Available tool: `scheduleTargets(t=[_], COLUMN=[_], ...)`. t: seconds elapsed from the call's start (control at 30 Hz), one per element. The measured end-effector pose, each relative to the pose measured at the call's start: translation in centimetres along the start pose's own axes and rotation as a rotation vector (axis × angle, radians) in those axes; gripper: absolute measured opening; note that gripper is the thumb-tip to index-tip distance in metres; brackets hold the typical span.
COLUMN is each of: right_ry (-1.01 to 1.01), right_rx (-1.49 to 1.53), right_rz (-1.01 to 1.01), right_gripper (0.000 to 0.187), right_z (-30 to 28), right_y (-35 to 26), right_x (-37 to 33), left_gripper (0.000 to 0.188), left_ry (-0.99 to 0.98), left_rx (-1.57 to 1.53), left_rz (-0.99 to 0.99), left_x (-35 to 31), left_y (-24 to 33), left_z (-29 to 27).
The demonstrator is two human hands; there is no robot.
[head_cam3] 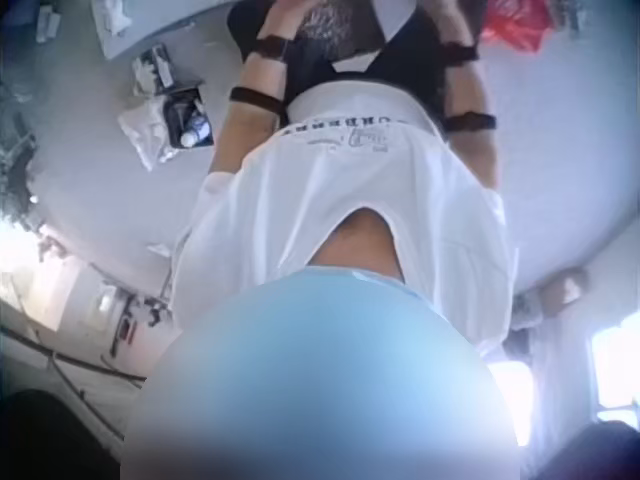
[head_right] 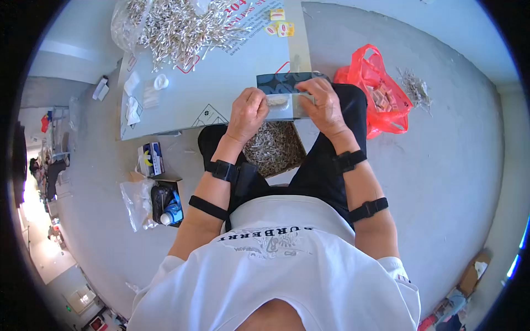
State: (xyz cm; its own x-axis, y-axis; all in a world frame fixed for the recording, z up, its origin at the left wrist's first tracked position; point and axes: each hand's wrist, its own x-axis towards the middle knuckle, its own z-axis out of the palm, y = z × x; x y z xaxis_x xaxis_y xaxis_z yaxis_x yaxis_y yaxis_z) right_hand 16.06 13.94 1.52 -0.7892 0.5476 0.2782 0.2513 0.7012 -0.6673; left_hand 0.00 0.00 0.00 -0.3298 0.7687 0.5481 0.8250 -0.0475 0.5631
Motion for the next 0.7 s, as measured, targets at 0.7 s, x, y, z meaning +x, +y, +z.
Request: scheduleTargets(t=[0.7], right_ry=[0.221], right_rx=[0.283], right_rz=[-0.074], right_gripper=[0.006], right_z=[0.5], right_y=[-4.1], right_x=[0.0], left_gripper=[0.014], left_ry=[-0.021], left_rx=[0.120], left_rz=[0.210], left_x=[2.5], left_y=[2.8], left_z=[-3.3])
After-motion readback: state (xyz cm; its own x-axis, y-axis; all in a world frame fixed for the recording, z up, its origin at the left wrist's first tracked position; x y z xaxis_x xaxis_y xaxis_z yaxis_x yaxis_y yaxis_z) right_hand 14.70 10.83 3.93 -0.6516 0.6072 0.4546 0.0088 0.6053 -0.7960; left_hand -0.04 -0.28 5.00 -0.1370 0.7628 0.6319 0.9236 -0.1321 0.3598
